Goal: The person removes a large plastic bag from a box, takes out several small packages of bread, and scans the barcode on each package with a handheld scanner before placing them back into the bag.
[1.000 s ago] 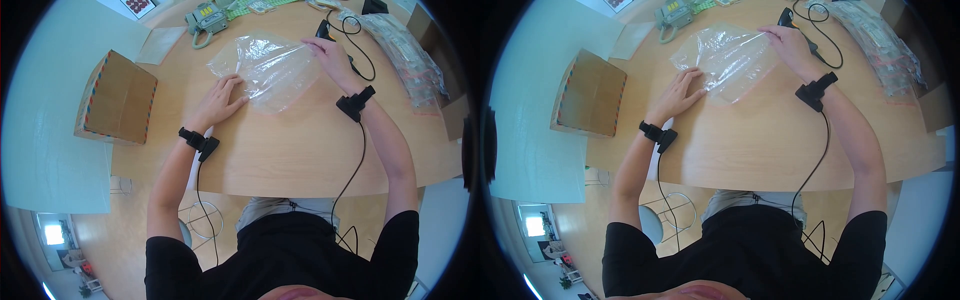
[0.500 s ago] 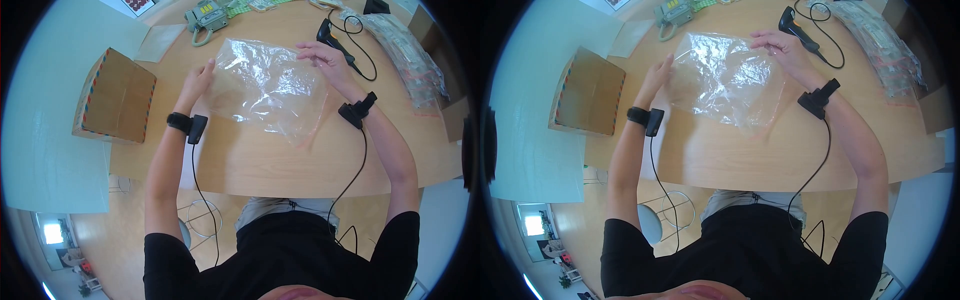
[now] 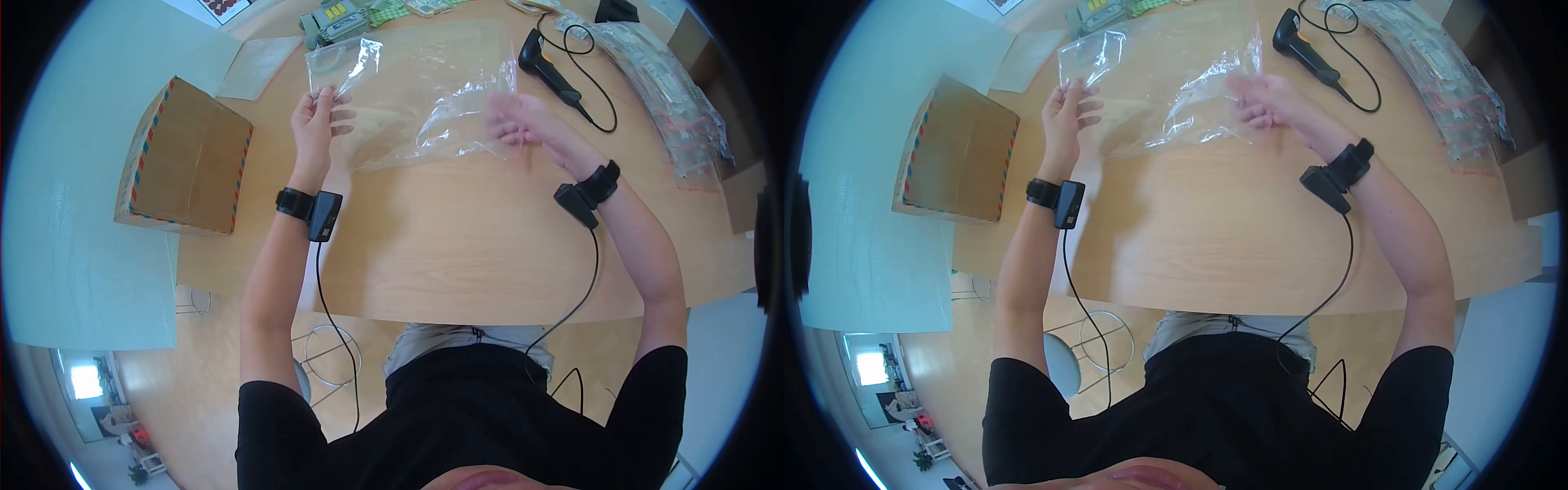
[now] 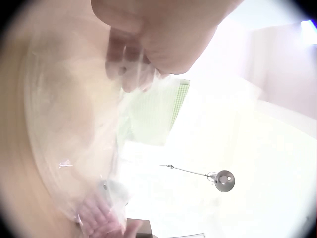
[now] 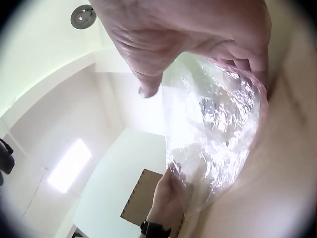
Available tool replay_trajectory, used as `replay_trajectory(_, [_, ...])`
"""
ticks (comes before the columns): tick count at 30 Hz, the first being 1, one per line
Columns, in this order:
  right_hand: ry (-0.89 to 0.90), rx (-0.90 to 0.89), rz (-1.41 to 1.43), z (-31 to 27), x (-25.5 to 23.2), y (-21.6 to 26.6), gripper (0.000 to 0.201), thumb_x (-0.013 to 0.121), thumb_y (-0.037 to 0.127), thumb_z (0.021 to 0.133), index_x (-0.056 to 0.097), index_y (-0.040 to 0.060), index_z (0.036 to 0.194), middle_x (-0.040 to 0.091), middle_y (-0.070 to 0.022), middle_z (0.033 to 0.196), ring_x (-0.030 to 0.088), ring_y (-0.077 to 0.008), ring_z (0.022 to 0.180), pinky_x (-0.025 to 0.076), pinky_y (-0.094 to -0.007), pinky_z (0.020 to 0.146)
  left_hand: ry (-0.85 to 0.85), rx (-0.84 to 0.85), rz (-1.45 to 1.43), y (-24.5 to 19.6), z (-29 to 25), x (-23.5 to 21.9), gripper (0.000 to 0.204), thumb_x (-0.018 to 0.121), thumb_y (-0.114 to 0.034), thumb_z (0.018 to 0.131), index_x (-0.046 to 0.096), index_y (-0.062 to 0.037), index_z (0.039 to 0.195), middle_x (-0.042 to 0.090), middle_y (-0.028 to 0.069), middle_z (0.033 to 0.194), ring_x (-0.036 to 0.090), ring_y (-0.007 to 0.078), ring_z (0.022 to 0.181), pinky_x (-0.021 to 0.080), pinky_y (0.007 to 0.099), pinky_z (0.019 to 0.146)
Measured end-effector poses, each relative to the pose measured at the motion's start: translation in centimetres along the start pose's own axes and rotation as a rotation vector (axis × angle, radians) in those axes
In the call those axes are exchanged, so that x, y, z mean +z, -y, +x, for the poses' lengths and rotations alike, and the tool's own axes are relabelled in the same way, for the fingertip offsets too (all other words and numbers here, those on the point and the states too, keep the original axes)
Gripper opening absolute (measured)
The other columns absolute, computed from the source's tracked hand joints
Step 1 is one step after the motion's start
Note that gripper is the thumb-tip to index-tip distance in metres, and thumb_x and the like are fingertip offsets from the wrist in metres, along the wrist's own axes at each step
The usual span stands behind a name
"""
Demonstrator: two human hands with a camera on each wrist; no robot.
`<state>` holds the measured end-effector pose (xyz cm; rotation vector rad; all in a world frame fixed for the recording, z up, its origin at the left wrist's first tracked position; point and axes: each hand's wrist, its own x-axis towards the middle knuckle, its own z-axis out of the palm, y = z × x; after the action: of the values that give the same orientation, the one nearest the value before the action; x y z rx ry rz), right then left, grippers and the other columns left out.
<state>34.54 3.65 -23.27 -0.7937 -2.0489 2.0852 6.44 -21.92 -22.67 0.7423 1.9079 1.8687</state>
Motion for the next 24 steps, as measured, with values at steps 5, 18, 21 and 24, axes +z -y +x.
replay_trajectory(5, [0.009,-0.089,0.022,2.0,-0.8,-3.1,0.033,0.079,0.027,0.098,0.072,0.0023,0.119,0.073,-0.0032,0.101,0.068,-0.0072,0.087,0.053,-0.0218,0.074,-0.135,0.126,0.035,0.0,0.1,-0.3,0.035,0.065,-0.039,0.108,0.066,-0.0072,0.124,0.077,0.0114,0.112,0.074,0.0145,0.085,0.057,0.0262,0.067])
replay_trajectory(18, [-0.101,0.016,0.220,0.4,0.4,-0.3,0.048,0.077,0.034,0.101,0.059,0.0011,0.131,0.070,-0.0070,0.115,0.072,-0.0111,0.096,0.060,-0.0256,0.079,0.007,-0.065,0.120,1.9,-1.8,0.0,0.045,0.061,-0.048,0.109,0.069,-0.0035,0.111,0.071,0.0066,0.093,0.072,0.0150,0.073,0.053,0.0248,0.058])
replay_trajectory(21, [0.022,0.028,0.113,0.9,0.2,-1.4,0.051,0.079,0.035,0.099,0.058,0.0015,0.132,0.070,-0.0063,0.112,0.072,-0.0107,0.093,0.061,-0.0245,0.078,-0.049,-0.023,0.109,1.2,-2.4,0.7,0.044,0.061,-0.047,0.109,0.068,-0.0035,0.110,0.070,0.0066,0.091,0.072,0.0141,0.072,0.052,0.0246,0.056])
replay_trajectory(24, [-0.021,-0.040,0.099,1.2,0.5,-2.8,0.052,0.081,0.036,0.098,0.060,0.0015,0.130,0.070,-0.0045,0.108,0.072,-0.0094,0.088,0.061,-0.0225,0.076,-0.080,0.009,0.125,0.9,-2.6,0.6,0.044,0.060,-0.047,0.109,0.067,-0.0037,0.111,0.070,0.0067,0.088,0.071,0.0134,0.068,0.049,0.0239,0.052])
